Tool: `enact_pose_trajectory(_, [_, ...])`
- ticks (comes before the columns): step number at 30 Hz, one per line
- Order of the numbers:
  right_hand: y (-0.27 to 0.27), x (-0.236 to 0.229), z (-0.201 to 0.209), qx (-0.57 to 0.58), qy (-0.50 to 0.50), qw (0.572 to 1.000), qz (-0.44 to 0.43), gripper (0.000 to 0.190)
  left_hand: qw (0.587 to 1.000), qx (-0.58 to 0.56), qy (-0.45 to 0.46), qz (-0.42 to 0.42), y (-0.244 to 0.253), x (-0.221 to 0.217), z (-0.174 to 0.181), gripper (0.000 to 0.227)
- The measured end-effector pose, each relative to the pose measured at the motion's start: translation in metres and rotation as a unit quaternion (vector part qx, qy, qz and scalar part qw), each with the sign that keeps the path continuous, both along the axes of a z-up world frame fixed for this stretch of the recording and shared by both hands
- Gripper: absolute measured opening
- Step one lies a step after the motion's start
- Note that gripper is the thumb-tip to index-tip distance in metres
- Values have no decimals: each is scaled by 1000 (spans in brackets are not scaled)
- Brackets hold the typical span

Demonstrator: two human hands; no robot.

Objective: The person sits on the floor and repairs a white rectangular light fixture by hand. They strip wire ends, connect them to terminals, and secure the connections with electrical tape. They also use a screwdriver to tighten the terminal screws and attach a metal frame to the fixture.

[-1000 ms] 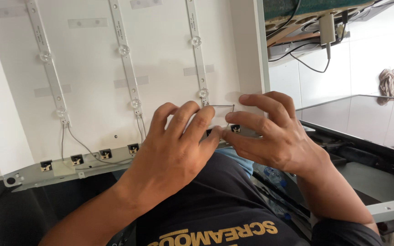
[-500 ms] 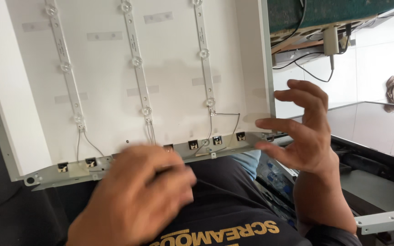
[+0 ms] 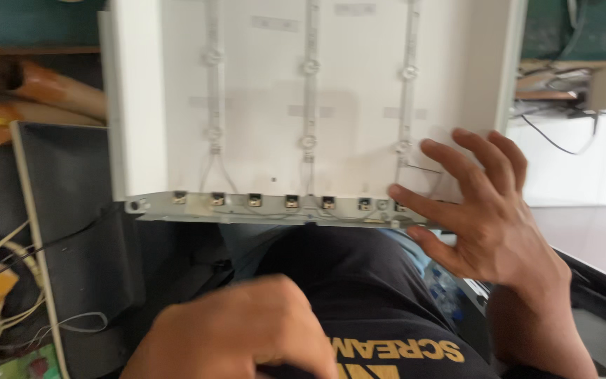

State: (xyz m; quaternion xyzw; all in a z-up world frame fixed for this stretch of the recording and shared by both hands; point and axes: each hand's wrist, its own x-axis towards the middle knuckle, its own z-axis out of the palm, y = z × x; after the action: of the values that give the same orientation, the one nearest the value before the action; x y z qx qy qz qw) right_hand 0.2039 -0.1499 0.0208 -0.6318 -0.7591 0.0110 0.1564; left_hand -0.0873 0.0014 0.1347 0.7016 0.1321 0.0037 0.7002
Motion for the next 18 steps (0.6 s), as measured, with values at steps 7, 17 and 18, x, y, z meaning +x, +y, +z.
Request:
enact_pose_trajectory(7, [-23,19,-19,58,82,995,-24,51,763,567,-22,309,59,-88,-110,14])
enact_pose_trajectory(17, [-27,31,-55,-61,362,771,-520,50,880,6,85,468,89,-109,-160,49])
enact_pose_trajectory(18, [-30,33,-68,-13,472,731,-493,41,875,-11,76,477,90,-107,-157,47])
